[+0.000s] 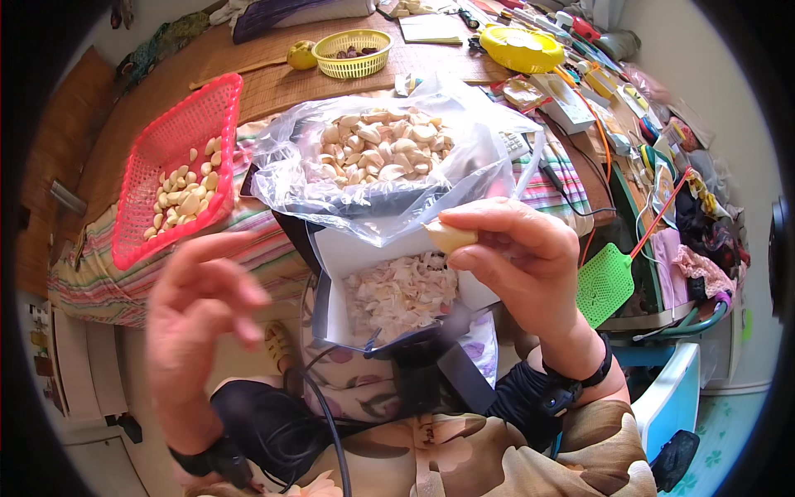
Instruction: The person peels garlic cloves by hand, placing the peeled cloves into a red basket and the discarded skins into a box.
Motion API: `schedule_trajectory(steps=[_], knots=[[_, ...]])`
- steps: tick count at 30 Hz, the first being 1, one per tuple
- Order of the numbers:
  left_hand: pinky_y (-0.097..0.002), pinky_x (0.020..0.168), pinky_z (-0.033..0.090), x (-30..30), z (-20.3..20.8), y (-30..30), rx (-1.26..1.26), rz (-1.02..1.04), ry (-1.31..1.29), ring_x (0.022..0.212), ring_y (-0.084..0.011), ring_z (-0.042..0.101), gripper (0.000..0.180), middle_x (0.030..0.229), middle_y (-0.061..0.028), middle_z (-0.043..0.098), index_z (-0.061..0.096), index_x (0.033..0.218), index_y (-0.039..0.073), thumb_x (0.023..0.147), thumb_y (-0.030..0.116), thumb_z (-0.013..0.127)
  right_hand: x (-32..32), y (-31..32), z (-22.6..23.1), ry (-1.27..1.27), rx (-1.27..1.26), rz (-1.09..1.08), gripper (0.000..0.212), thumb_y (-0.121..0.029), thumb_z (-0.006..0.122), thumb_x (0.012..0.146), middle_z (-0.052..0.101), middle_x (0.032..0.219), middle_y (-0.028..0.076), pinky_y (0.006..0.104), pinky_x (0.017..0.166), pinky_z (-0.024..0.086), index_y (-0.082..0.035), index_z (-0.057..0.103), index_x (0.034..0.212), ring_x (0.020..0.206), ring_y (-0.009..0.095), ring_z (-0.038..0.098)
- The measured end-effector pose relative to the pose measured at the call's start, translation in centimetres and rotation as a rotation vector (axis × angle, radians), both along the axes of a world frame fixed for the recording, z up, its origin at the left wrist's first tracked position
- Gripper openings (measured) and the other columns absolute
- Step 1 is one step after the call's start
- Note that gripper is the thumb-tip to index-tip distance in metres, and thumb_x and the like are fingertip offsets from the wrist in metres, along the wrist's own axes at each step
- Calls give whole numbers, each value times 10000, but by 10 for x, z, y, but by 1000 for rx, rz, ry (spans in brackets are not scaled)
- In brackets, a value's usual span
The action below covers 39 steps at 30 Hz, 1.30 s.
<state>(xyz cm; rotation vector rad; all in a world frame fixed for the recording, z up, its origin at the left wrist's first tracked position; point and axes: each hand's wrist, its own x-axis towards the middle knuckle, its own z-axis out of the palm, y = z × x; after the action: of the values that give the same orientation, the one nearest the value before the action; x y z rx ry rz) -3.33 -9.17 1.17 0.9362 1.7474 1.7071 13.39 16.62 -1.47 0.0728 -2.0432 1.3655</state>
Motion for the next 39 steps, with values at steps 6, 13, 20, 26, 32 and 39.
schedule_trajectory(steps=[6, 13, 20, 26, 32, 39], knots=[[-239, 654, 555, 46, 11, 73, 5, -206, -299, 736, -121, 655, 513, 982, -115, 647, 429, 1375, -11, 907, 106, 601, 5, -5, 10, -88, 47, 30, 238, -35, 736, 809, 686, 886, 65, 228, 601, 507, -34, 696, 1043, 679, 83, 646], [-246, 686, 559, 47, -2, 84, 48, -285, -285, 762, -125, 665, 309, 890, -65, 663, 570, 1222, -34, 925, 47, 598, 0, -8, 11, -53, 177, 39, 228, -66, 765, 775, 651, 818, 71, 259, 587, 512, -35, 697, 990, 665, 139, 644], [-283, 775, 571, 45, 0, 88, 59, -282, -348, 872, -165, 673, 311, 1029, -117, 671, 563, 1224, -40, 928, 52, 595, -3, -5, 12, -78, 164, 84, 257, -47, 765, 762, 638, 829, 73, 262, 617, 515, -45, 700, 1010, 698, 148, 641], [-311, 811, 568, 46, -2, 93, 88, -316, -313, 955, -189, 657, 336, 1091, -128, 652, 540, 1253, -36, 941, 80, 585, -4, -1, 12, -63, 95, 124, 274, -27, 763, 748, 629, 854, 67, 256, 628, 513, -63, 704, 1013, 713, 137, 636], [-307, 827, 565, 49, -7, 93, 108, -350, -343, 986, -182, 648, 351, 1124, -124, 640, 520, 1283, -32, 960, 102, 555, 0, -2, 12, -92, 139, 55, 263, -48, 781, 735, 625, 859, 59, 264, 609, 520, -65, 699, 984, 720, 130, 636], [-275, 843, 533, 51, -6, 93, 45, -354, -371, 991, -139, 629, 333, 1104, -93, 646, 542, 1263, -37, 955, 89, 565, 0, -9, 13, 30, 462, -114, 222, -112, 784, 715, 611, 839, 64, 301, 576, 531, -94, 675, 907, 684, 205, 640]])
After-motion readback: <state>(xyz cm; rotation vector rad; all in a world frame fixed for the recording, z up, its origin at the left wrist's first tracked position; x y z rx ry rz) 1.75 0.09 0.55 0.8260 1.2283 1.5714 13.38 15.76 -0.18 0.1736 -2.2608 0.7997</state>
